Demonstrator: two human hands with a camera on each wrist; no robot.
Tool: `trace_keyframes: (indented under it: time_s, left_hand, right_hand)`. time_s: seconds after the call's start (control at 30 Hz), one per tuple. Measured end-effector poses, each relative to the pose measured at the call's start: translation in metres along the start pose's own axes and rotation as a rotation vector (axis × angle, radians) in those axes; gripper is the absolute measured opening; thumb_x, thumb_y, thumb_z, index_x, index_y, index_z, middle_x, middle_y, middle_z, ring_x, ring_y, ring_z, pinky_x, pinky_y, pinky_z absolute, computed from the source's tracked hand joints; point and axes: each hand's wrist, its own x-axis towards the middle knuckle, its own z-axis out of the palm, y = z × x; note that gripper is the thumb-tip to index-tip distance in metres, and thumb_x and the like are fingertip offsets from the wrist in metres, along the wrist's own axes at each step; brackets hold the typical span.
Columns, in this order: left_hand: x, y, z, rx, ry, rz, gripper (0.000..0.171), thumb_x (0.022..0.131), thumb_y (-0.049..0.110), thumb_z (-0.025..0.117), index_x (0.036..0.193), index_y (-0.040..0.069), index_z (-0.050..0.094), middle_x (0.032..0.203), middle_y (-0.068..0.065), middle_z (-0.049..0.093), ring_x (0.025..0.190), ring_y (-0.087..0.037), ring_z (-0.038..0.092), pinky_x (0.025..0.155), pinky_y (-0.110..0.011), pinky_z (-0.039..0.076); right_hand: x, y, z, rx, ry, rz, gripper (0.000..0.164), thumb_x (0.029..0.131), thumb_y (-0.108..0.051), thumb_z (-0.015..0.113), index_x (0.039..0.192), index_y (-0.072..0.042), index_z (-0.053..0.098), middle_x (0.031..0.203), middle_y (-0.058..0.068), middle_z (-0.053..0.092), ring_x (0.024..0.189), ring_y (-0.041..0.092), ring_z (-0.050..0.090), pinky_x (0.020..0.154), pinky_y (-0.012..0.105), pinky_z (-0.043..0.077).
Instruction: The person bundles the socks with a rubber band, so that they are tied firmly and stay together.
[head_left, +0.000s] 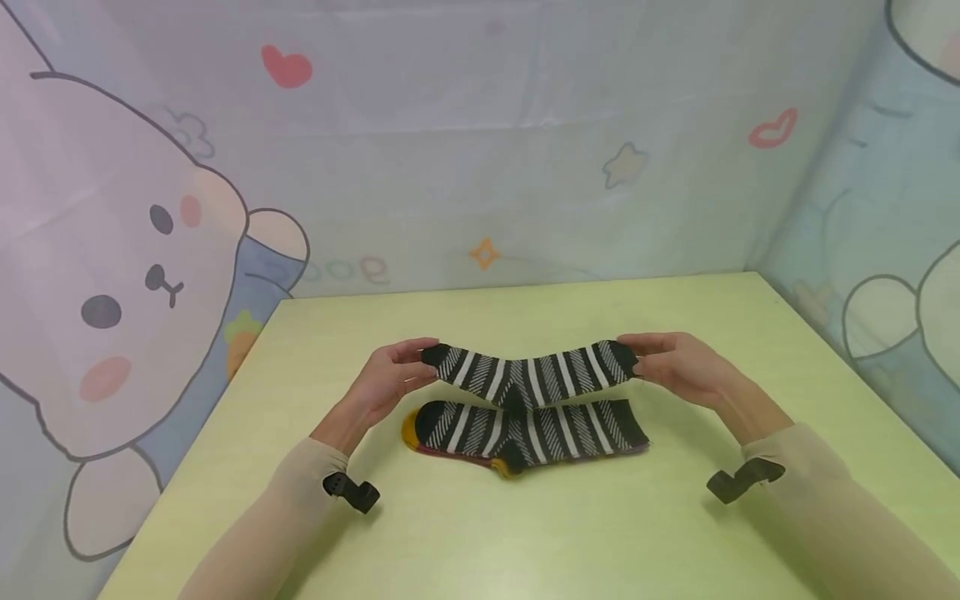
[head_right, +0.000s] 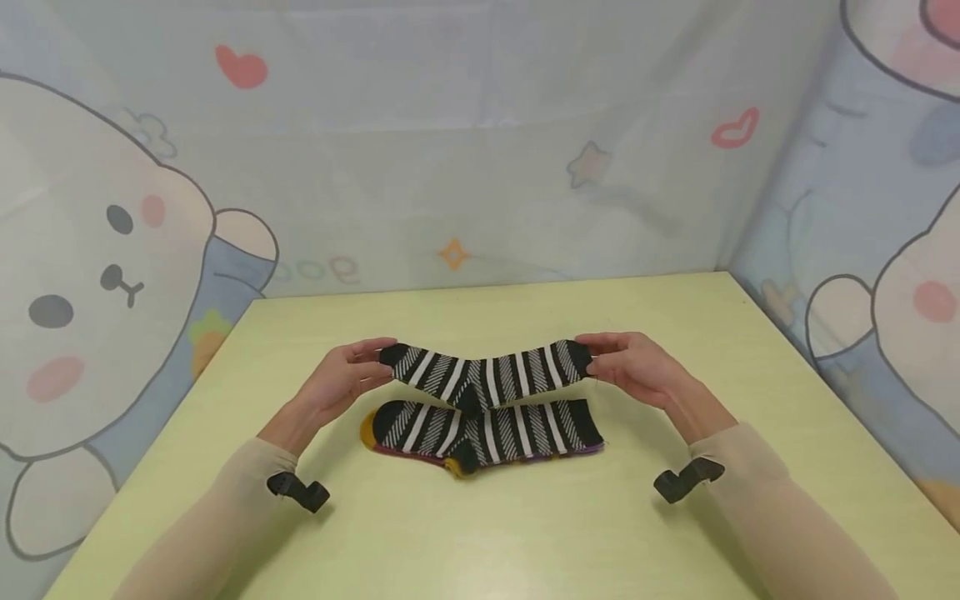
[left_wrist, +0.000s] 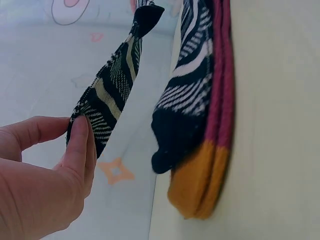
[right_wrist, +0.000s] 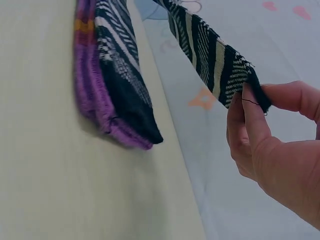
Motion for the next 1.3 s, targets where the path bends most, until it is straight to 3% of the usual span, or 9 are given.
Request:
trace_keyframes:
  time_s: [0.2,0.53,1.0,1.13,1.3]
  left_hand:
    - [-0.013,-0.009,0.003,0.002,-0.049,-0.019,0.052,0.094,-0.007,0.058,0.145,-0.006,0.047,0.132,-0.020,0.052,0.111,-0.024,0.058,0.095,-0.032,0.052]
    - [-0.027,-0.024,0.001,0.041,-0.079,-0.053,0.049,0.094,-0.007,0.058,0.142,-0.008,0.048,0.134,-0.020,0.049,0.106,-0.021,0.059,0.096,-0.034,0.051]
    - [-0.035,-0.029,-0.009,0.057,-0.143,-0.085,0.052,0.091,-0.006,0.060,0.141,-0.012,0.045,0.127,-0.022,0.053,0.105,-0.023,0.058,0.088,-0.027,0.054]
    - [-0.034,-0.032,-0.012,0.117,-0.170,-0.088,0.052,0.090,-0.004,0.063,0.140,-0.009,0.048,0.129,-0.021,0.054,0.106,-0.024,0.058,0.087,-0.028,0.053]
    - [-0.034,-0.030,-0.012,0.241,-0.163,-0.065,0.050,0.087,-0.003,0.067,0.136,-0.007,0.054,0.129,-0.023,0.055,0.104,-0.027,0.059,0.085,-0.031,0.053]
  right_hand:
    - [-0.011,0.009,0.001,-0.038,-0.024,0.020,0.063,0.094,0.002,0.060,0.150,0.013,0.031,0.155,0.026,0.029,0.119,0.011,0.052,0.098,0.025,0.046]
    - [-0.019,0.019,0.007,-0.018,-0.085,0.036,0.063,0.092,0.004,0.061,0.147,0.015,0.033,0.150,0.024,0.035,0.119,0.013,0.053,0.099,0.028,0.047]
    - [-0.021,0.034,0.009,-0.055,-0.150,0.037,0.062,0.090,0.005,0.061,0.144,0.019,0.035,0.143,0.025,0.046,0.116,0.016,0.057,0.096,0.029,0.049]
    - [-0.022,0.033,0.011,-0.110,-0.153,0.045,0.064,0.088,0.005,0.062,0.144,0.019,0.035,0.140,0.028,0.049,0.115,0.020,0.059,0.094,0.028,0.050]
    - [-0.025,0.030,0.013,-0.279,-0.107,0.063,0.064,0.086,0.000,0.068,0.143,0.013,0.043,0.144,0.030,0.046,0.131,0.041,0.046,0.097,0.034,0.047]
